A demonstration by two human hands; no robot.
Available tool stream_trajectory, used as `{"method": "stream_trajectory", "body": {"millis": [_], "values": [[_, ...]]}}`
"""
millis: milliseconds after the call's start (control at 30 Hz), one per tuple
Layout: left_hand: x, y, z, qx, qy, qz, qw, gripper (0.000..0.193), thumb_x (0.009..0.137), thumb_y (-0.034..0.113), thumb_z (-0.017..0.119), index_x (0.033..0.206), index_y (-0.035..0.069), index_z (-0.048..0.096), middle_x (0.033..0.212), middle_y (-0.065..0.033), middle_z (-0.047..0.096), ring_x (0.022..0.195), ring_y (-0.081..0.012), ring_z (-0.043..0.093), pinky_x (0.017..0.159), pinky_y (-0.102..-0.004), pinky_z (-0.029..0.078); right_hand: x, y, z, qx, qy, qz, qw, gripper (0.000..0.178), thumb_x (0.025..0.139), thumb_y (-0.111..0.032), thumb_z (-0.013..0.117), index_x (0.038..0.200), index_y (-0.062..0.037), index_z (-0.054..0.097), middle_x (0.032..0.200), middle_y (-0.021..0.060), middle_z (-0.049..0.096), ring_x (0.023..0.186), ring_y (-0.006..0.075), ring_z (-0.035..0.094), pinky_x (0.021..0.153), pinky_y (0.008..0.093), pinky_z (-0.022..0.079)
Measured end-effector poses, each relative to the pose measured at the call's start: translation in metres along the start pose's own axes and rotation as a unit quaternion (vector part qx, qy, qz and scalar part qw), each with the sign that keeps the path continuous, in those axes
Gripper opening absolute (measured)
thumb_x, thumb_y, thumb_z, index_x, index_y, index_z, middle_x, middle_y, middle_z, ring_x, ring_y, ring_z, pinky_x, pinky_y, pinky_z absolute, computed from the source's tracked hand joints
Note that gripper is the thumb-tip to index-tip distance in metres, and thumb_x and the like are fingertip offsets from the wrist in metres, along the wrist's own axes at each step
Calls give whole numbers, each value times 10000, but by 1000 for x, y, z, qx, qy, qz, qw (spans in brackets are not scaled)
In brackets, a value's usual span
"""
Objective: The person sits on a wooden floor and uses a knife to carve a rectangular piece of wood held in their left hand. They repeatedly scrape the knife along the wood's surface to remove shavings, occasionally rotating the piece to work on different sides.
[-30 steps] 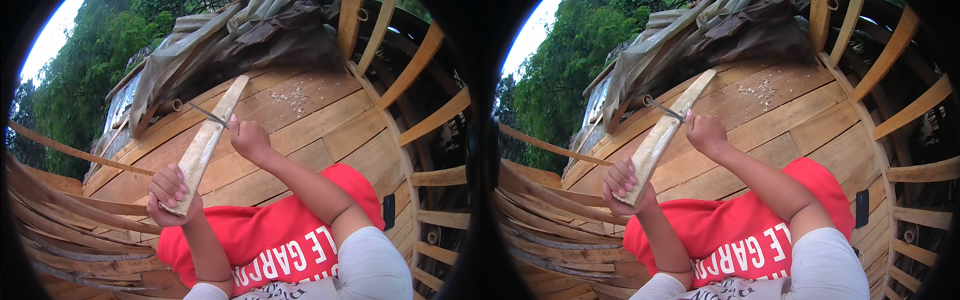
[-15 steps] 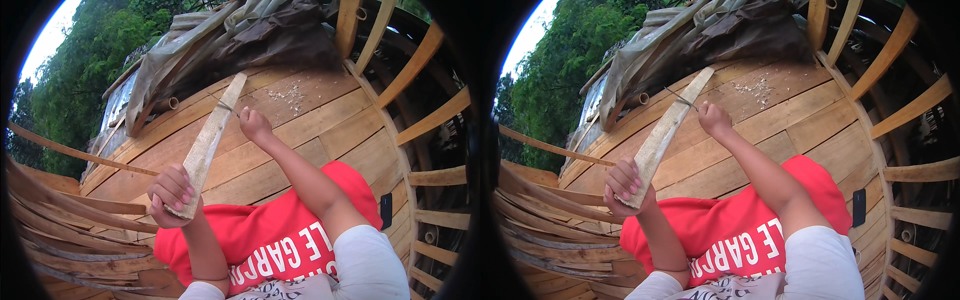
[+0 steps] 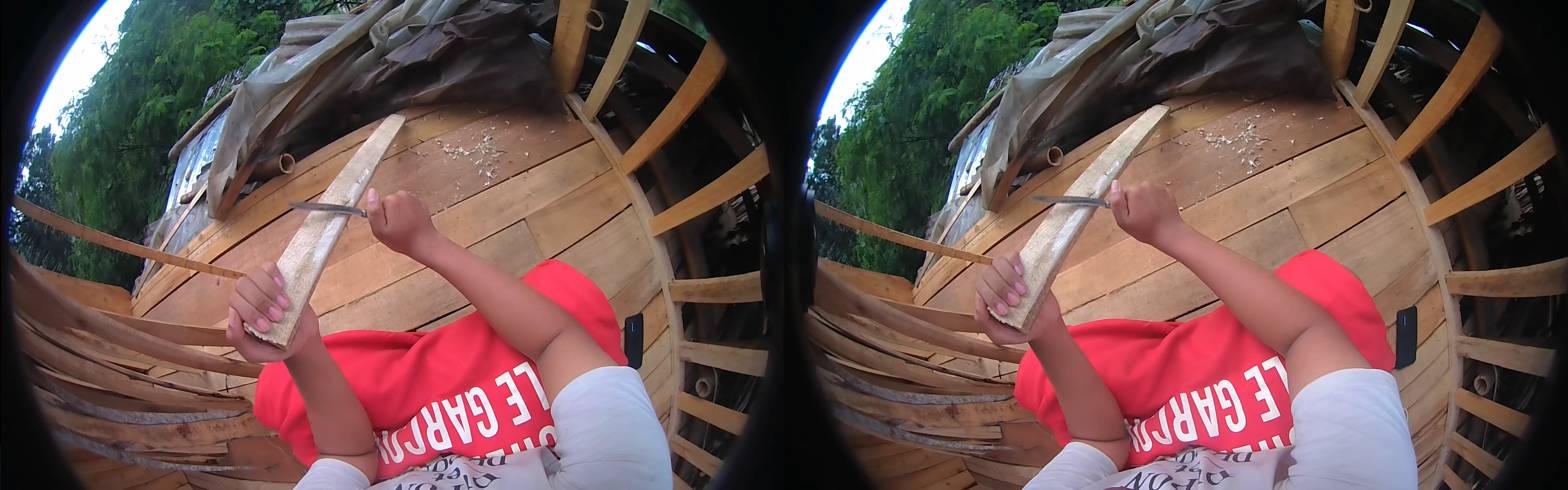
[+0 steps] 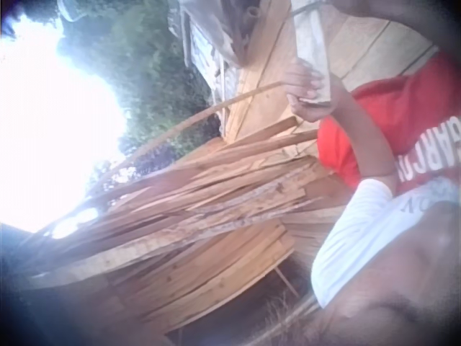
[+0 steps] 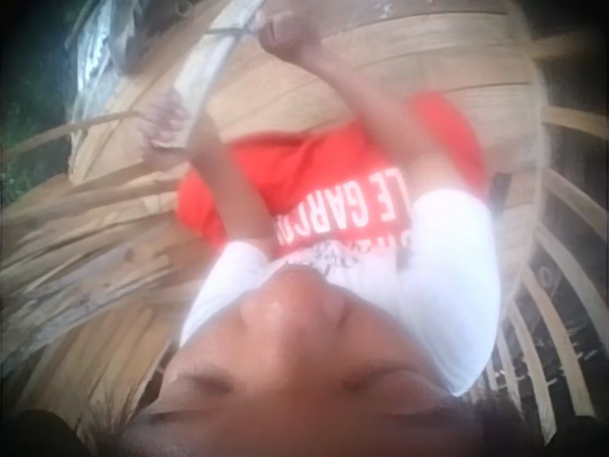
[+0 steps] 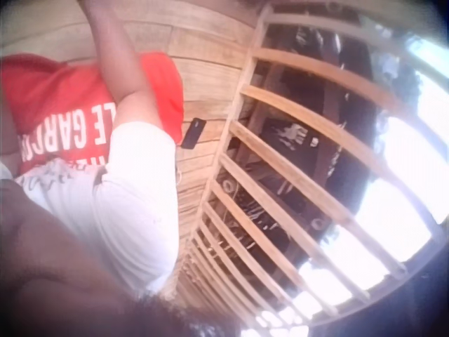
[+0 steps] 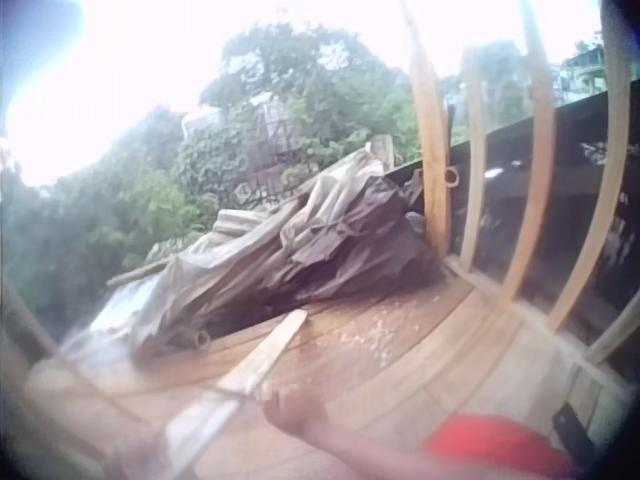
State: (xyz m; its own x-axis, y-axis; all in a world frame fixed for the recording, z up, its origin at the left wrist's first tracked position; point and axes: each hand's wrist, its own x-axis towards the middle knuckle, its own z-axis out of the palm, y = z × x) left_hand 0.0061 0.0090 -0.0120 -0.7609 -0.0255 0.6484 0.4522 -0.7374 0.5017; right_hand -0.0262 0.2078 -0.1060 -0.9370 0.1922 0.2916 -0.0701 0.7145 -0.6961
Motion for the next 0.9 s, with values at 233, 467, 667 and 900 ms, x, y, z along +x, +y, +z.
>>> {"method": "stream_trajectory", "body": {"millis": [233,467,667,900], "values": [[2,2,-10,-9,20,3,1000,337,943,254,369,618,182,420,594,13,425,617,-124,413,720,-308,355,-3,-16,-3,-27,-3,71,997,627,1017,-371,326,620,-21,662,634,238,624,638,447,630,651,548,512],[4,2,-10,-3,1,3,1000,342,947,258,363,617,189,420,595,21,423,614,-118,405,719,-304,350,3,-2,5,-41,7,46,998,642,1018,-399,313,627,-39,674,636,223,636,654,440,645,654,538,520],[2,-4,3,-1,-17,-12,1000,339,946,258,365,617,195,422,598,29,418,614,-113,394,718,-300,347,15,40,4,-24,37,108,993,594,1008,-366,334,663,-31,684,645,237,633,663,443,646,664,540,520],[1,0,-4,0,-36,-13,999,333,937,260,370,617,193,434,599,25,421,627,-117,410,722,-303,350,13,27,3,0,-4,65,998,631,1010,-355,334,600,32,617,691,298,615,718,486,622,720,571,491]]}}
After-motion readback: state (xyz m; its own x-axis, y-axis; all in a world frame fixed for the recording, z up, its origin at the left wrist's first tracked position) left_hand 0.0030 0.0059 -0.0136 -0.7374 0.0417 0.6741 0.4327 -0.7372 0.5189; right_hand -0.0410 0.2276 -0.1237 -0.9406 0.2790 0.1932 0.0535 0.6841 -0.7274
